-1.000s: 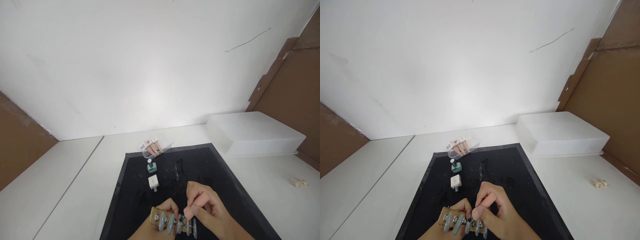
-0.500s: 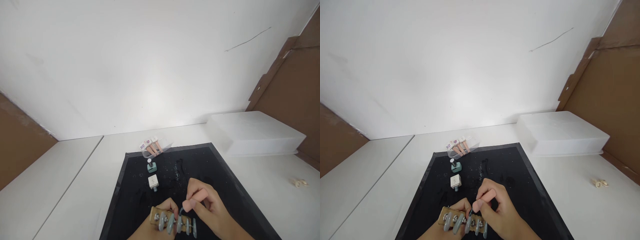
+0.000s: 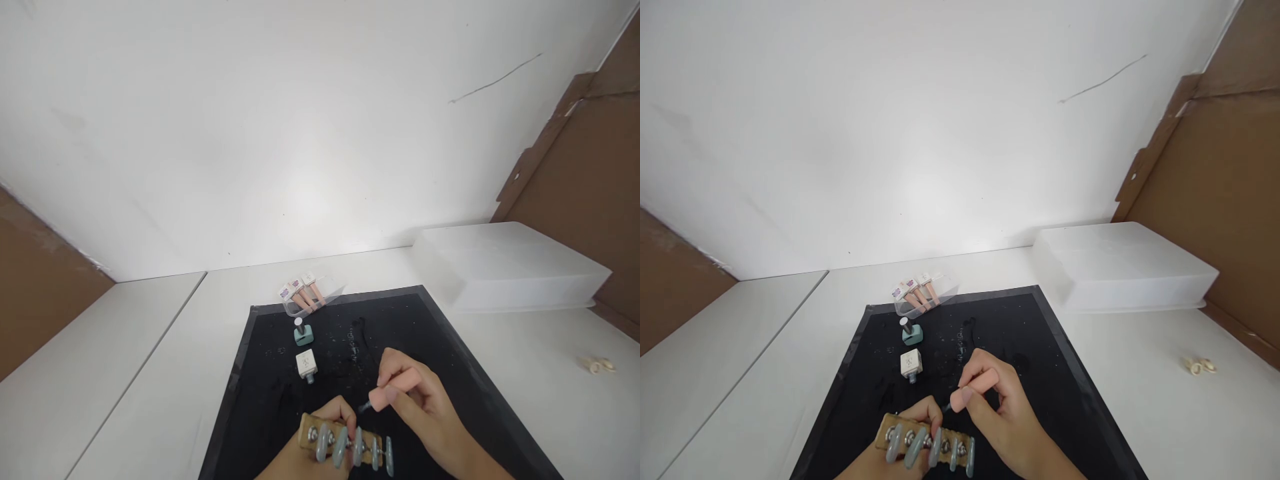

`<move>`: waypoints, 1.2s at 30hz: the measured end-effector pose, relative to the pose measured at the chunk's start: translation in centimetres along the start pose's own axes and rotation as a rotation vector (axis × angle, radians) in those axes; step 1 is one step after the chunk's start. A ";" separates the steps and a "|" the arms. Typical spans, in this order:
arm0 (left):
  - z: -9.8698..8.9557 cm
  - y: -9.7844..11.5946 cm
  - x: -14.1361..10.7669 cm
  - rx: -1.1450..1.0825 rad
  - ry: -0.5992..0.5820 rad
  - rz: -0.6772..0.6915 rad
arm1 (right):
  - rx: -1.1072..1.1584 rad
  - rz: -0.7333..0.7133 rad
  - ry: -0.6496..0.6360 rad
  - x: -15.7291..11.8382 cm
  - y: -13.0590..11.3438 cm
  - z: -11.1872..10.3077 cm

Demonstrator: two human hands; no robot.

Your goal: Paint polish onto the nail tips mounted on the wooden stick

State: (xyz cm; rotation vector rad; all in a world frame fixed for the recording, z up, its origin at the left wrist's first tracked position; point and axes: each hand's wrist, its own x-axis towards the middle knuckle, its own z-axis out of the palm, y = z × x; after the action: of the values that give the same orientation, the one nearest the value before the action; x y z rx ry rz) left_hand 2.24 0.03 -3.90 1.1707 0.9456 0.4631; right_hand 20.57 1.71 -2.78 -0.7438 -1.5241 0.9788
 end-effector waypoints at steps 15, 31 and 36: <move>-0.2 -0.3 0.3 -0.034 0.014 -0.001 | 0.043 -0.030 -0.057 0.1 0.0 -0.2; -0.1 -1.3 0.5 -0.237 0.007 0.047 | 0.080 0.115 0.029 -0.3 0.5 0.1; -0.1 -1.7 0.5 -0.357 0.006 0.125 | 0.087 0.184 0.091 -0.3 0.9 0.1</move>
State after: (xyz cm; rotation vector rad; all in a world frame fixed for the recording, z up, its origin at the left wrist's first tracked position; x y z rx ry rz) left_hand 2.16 -0.14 -5.62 0.9057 0.7587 0.7053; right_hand 20.52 1.82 -3.71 -0.8657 -1.3436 1.1256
